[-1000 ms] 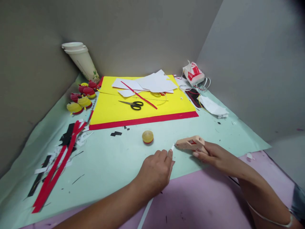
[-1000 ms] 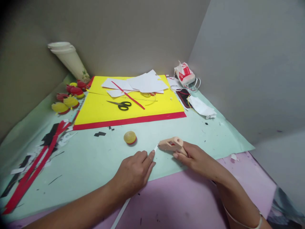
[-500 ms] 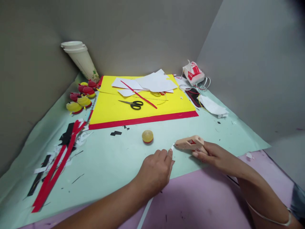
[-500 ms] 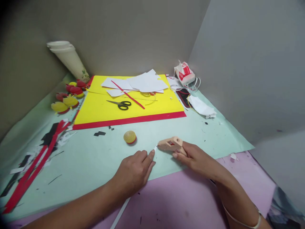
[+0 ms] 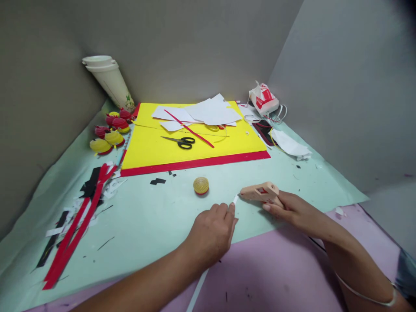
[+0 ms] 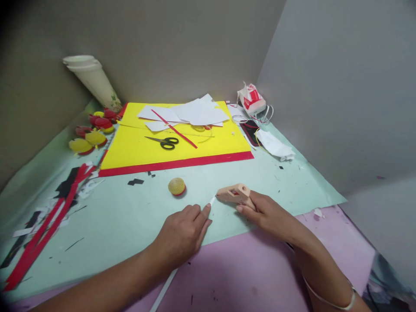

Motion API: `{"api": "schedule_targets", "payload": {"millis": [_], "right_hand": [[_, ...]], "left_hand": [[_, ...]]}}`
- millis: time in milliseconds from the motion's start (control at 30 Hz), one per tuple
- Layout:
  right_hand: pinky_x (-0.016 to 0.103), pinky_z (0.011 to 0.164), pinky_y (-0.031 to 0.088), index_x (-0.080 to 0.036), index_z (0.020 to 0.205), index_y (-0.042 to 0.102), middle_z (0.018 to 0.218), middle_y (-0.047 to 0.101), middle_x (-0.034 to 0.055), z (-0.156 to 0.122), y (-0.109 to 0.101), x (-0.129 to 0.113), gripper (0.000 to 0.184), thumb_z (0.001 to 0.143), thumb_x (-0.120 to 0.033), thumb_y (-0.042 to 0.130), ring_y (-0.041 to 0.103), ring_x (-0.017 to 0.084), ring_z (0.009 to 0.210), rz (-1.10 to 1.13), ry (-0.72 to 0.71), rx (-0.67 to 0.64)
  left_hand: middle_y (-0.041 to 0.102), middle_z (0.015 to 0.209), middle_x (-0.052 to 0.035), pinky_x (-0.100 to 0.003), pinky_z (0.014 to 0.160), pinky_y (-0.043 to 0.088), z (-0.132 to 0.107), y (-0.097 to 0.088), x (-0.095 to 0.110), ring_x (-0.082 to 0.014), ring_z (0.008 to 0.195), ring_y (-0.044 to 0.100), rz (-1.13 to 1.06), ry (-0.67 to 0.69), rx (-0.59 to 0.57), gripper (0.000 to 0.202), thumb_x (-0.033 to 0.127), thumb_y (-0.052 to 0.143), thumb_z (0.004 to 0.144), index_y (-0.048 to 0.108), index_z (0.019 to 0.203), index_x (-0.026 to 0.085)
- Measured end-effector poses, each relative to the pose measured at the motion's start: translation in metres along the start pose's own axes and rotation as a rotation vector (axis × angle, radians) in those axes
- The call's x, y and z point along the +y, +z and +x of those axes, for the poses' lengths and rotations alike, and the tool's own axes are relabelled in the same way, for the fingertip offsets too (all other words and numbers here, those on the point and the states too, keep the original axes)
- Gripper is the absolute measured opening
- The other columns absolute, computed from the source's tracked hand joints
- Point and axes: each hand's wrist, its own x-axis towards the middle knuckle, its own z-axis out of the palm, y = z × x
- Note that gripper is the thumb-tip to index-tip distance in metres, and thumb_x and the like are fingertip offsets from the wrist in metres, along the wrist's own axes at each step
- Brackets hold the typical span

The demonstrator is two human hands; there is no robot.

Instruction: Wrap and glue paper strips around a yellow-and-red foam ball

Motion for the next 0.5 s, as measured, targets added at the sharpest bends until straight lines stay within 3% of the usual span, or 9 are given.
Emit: {"api": "schedule_targets", "payload": {"millis": [133,333,500], "right_hand": [[0.036,0.085,0.046,-0.021,0.114,0.059,0.109,0.067,0.0064,0.0007,0.0008,0.0001,0.04,0.094,-0.053,0.044,0.059,0.027,0.096,0.005,-0.007,-0.003],[0.032,0.076,0.047,-0.019,0.103,0.06,0.1,0.067,0.0061,0.0004,-0.001,-0.0012,0.04,0.094,-0.054,0.044,0.06,0.025,0.089,-0.028,0.021,-0.001],[0.032,0.074,0.047,-0.02,0.106,0.06,0.1,0.067,0.0053,0.0001,-0.0015,-0.0024,0.04,0.094,-0.054,0.044,0.059,0.023,0.086,-0.022,0.015,-0.007]], "left_hand": [[0.061,0.079,-0.0046,-0.031,0.05,0.046,0.0,0.0002,0.0004,-0.0196,0.068,0.059,-0.008,-0.003,-0.004,0.031,0.022,0.048,0.096,0.058,0.121,0.009],[0.061,0.078,-0.0043,-0.032,0.049,0.045,-0.0004,0.0007,0.0004,-0.0198,0.067,0.059,-0.005,0.0,-0.001,0.031,0.023,0.048,0.095,0.059,0.121,0.009],[0.061,0.078,-0.0048,-0.031,0.05,0.046,-0.0007,0.0009,0.0003,-0.0195,0.068,0.059,0.0,-0.002,0.001,0.031,0.023,0.047,0.096,0.058,0.121,0.009]]}}
